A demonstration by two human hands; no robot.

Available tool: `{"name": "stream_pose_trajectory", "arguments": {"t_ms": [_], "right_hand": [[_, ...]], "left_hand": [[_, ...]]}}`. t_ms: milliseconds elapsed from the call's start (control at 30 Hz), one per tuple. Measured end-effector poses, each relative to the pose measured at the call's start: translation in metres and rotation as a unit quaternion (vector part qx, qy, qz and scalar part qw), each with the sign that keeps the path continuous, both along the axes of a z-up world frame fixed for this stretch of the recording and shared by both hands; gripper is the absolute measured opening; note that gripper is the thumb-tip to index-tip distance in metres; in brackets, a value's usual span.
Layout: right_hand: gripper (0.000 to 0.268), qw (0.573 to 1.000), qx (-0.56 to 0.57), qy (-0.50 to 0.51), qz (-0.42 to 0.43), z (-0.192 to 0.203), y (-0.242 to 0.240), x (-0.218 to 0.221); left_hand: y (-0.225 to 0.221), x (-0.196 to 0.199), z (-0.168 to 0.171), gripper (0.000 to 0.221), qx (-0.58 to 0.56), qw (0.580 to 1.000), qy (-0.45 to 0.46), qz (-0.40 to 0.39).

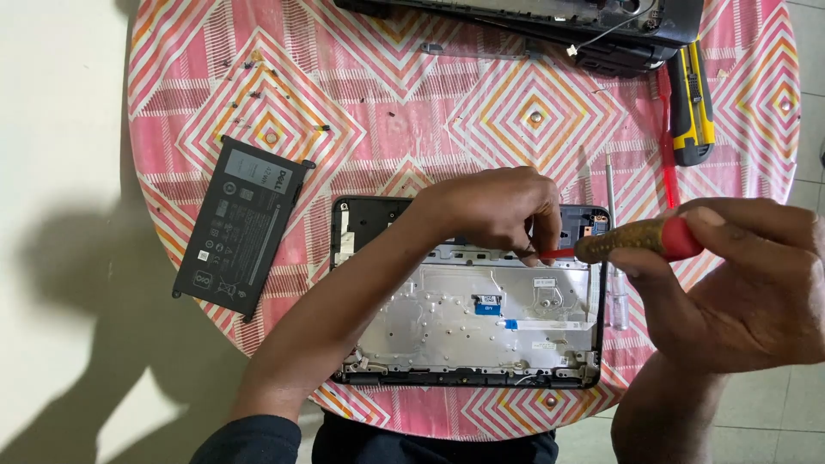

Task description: Disassembling internal components of a laptop, including unscrewing a metal bracket and disconnecting cables.

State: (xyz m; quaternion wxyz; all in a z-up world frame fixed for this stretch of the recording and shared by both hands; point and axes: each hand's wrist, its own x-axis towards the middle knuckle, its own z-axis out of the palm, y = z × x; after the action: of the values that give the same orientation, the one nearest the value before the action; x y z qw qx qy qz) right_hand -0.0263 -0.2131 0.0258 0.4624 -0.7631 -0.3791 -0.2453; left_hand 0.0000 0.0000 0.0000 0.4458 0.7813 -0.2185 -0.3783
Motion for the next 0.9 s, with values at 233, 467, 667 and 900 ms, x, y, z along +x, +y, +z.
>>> {"name": "stream_pose_trajectory", "arguments": {"t_ms": [233, 467, 667, 900], "right_hand": [[0.025, 0.986, -0.038, 0.129, 0.098, 0.027, 0.002, -0.001], [0.016, 0.939, 0.012, 0.179, 0.292, 0.024, 0.009, 0.006], [0.032, 0.985, 0.024, 0.055, 0.159, 0.005, 0.003, 0.006], [0.025, 0.967, 0.144, 0.108, 0.179, -0.016, 0.010, 0.010]], "left_hand": [[0.033, 0.001, 0.014, 0.042, -0.312, 0.948, -0.058, -0.022], [0.014, -0.006, 0.020, 0.014, -0.423, 0.897, -0.106, -0.080], [0.009, -0.010, 0.029, 0.052, -0.331, 0.928, -0.164, 0.050], [0.018, -0.005, 0.023, 0.015, -0.385, 0.913, -0.130, -0.022]]}}
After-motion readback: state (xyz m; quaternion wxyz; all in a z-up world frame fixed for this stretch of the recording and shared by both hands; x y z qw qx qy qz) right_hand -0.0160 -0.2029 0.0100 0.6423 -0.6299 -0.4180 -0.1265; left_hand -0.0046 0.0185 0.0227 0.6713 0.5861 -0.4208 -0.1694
